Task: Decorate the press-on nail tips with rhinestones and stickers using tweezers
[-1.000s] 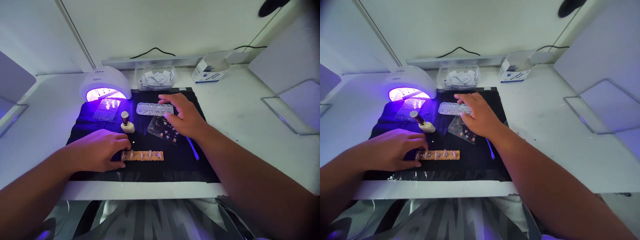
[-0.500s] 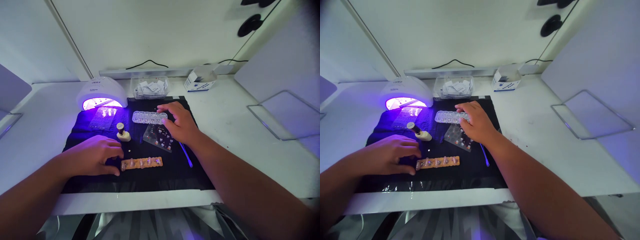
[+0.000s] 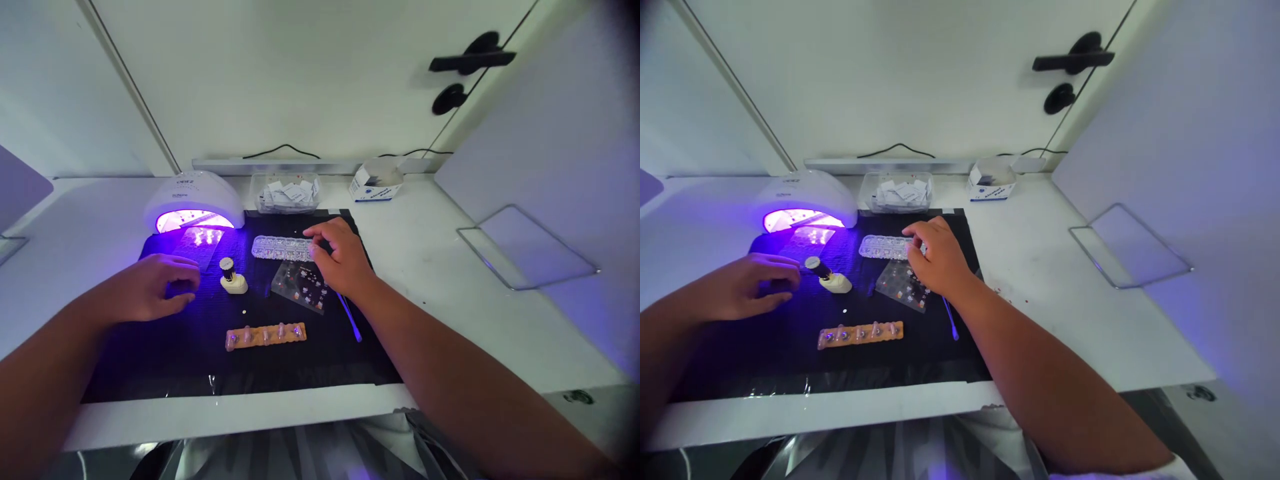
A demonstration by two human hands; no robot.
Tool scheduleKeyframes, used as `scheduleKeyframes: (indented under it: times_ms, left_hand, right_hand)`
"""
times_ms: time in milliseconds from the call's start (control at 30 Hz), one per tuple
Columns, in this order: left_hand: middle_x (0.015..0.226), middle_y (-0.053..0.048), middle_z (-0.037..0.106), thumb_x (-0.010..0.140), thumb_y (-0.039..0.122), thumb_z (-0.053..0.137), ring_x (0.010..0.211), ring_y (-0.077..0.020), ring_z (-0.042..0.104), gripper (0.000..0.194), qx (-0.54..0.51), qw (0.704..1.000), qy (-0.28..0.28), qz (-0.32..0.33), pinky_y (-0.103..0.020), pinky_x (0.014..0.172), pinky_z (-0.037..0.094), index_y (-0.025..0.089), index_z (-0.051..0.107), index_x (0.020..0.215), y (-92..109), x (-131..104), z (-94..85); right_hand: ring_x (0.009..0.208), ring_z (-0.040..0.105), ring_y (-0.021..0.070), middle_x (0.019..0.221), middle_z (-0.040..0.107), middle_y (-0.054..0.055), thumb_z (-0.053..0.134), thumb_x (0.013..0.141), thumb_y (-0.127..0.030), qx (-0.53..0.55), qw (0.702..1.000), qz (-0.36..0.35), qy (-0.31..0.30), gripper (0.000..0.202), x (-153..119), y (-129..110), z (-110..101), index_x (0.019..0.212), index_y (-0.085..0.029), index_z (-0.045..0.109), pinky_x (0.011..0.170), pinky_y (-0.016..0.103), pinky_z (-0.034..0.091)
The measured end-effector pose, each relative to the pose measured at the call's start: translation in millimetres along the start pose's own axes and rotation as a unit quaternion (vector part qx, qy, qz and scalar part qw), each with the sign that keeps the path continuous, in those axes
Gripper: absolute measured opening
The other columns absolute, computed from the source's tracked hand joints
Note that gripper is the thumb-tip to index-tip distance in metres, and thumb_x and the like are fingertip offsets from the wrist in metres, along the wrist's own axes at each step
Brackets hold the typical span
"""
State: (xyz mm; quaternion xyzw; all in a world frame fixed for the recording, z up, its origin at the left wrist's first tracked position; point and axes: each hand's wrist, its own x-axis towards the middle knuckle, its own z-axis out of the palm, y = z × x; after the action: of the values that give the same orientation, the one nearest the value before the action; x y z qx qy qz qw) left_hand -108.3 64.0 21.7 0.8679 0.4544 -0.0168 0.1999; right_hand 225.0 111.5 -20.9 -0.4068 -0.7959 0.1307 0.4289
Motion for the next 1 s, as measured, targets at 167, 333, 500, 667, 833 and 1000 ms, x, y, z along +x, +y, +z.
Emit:
scheduleKeyframes:
  times_ms: [167,333,500,667,833,1000]
  left_hand:
    - [0.081,-0.002,0.066,0.092,0.026,0.045,0.072,-0.0138,0.055,0.022,-0.018,1.000,0.024,-0.001,-0.028,0.069,0.041,0.017,0.064,0.086,4,10,11.5]
    - [0.080,-0.003,0.064,0.088,0.046,0.054,0.068,-0.0159,0.057,0.031,-0.036,0.997,0.063,-0.022,-0.028,0.063,0.044,0.017,0.062,0.099,1,15,22.2]
    - [0.077,-0.002,0.059,0.083,0.058,0.059,0.065,-0.0162,0.052,0.053,-0.029,0.991,0.107,-0.069,-0.027,0.059,0.041,0.016,0.059,0.115,9,22,28.8]
    - [0.078,-0.002,0.065,0.082,0.061,0.060,0.064,-0.0167,0.056,0.056,-0.036,0.990,0.113,-0.081,-0.029,0.062,0.042,0.018,0.065,0.118,17,33,38.8]
    - [0.092,-0.004,0.073,0.084,0.060,0.058,0.078,-0.0206,0.065,0.045,-0.055,0.990,0.114,-0.069,-0.030,0.072,0.047,0.021,0.072,0.100,17,38,41.3]
    - [0.090,-0.004,0.073,0.082,0.058,0.062,0.076,-0.0195,0.066,0.041,-0.084,0.984,0.142,-0.069,-0.029,0.069,0.049,0.020,0.074,0.092,3,31,38.9]
  right_hand:
    - [0.075,0.057,0.0215,0.067,0.056,0.001,0.052,0.082,-0.016,0.019,0.999,-0.031,0.022,0.015,-2,-9,-2,0.087,-0.022,0.065,0.071,0.037,0.049]
    - [0.073,0.055,0.0209,0.068,0.054,0.001,0.051,0.081,-0.018,0.054,0.995,-0.075,0.044,0.015,-8,-17,-1,0.088,-0.022,0.063,0.068,0.036,0.048]
    - [0.071,0.056,0.0194,0.070,0.055,0.000,0.051,0.078,-0.020,0.078,0.993,-0.050,0.072,0.011,-4,-6,-1,0.083,-0.022,0.061,0.069,0.036,0.047]
    - [0.062,0.055,0.0154,0.065,0.053,-0.003,0.045,0.078,-0.016,0.103,0.987,0.020,0.120,0.012,3,13,-3,0.078,-0.022,0.055,0.064,0.031,0.045]
    - [0.062,0.056,0.0142,0.066,0.057,-0.003,0.048,0.077,-0.017,0.128,0.985,0.022,0.110,0.013,0,8,-1,0.080,-0.022,0.059,0.064,0.030,0.045]
    - [0.063,0.057,0.0142,0.067,0.059,-0.003,0.049,0.078,-0.017,0.131,0.985,0.034,0.107,0.016,-3,6,1,0.085,-0.023,0.062,0.063,0.029,0.045]
